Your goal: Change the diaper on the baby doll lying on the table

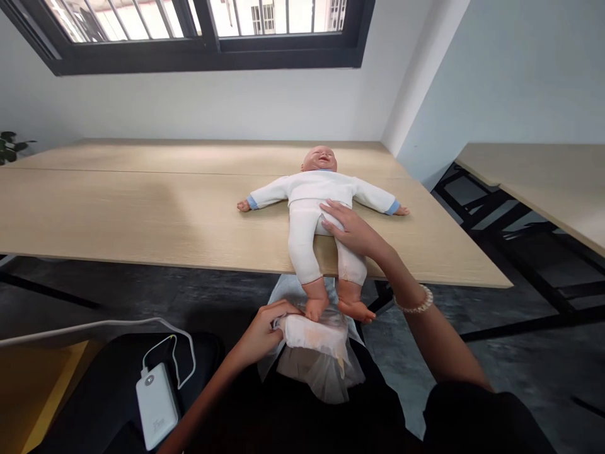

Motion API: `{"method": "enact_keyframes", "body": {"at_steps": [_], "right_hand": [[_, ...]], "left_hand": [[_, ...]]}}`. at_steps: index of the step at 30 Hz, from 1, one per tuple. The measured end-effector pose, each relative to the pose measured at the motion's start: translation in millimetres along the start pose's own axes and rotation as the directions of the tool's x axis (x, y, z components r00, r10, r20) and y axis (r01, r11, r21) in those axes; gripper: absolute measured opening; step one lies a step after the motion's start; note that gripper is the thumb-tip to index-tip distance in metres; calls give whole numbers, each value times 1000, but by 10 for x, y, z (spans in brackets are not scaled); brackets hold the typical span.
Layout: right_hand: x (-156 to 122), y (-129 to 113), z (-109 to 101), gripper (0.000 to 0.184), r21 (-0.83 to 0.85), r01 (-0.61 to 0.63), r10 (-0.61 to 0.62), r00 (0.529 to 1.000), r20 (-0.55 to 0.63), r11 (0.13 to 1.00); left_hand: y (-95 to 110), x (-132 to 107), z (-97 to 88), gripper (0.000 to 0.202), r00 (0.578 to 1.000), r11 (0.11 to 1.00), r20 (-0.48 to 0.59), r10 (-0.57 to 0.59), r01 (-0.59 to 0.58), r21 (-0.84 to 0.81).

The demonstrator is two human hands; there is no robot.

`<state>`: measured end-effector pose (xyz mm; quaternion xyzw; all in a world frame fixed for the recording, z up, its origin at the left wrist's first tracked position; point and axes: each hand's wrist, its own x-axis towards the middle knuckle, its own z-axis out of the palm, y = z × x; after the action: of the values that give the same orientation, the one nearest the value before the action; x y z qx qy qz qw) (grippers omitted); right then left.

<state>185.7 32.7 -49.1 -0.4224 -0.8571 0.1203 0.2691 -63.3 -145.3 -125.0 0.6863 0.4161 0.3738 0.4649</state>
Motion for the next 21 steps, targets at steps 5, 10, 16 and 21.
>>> {"method": "enact_keyframes", "body": {"at_steps": [5, 10, 16, 21], "right_hand": [[-404, -165, -78, 49, 16, -5, 7, 995, -101, 1000], [-1014, -300, -258, 30, 42, 9, 3, 959, -282, 999], [-1822, -310, -410, 18, 21, -182, 176, 909, -377, 983], [-2227, -510, -244, 11, 157, -148, 184, 950, -253, 977]], "left_hand": [[-91, 6, -12, 24, 998, 998, -4, -58, 58, -6], [-343, 43, 41, 25, 995, 992, -33, -95, 92, -88], [-512, 165, 96, 19, 998, 997, -61, 8, -12, -72], [-164, 138, 131, 20, 974, 940, 163, 159, -200, 275]]}}
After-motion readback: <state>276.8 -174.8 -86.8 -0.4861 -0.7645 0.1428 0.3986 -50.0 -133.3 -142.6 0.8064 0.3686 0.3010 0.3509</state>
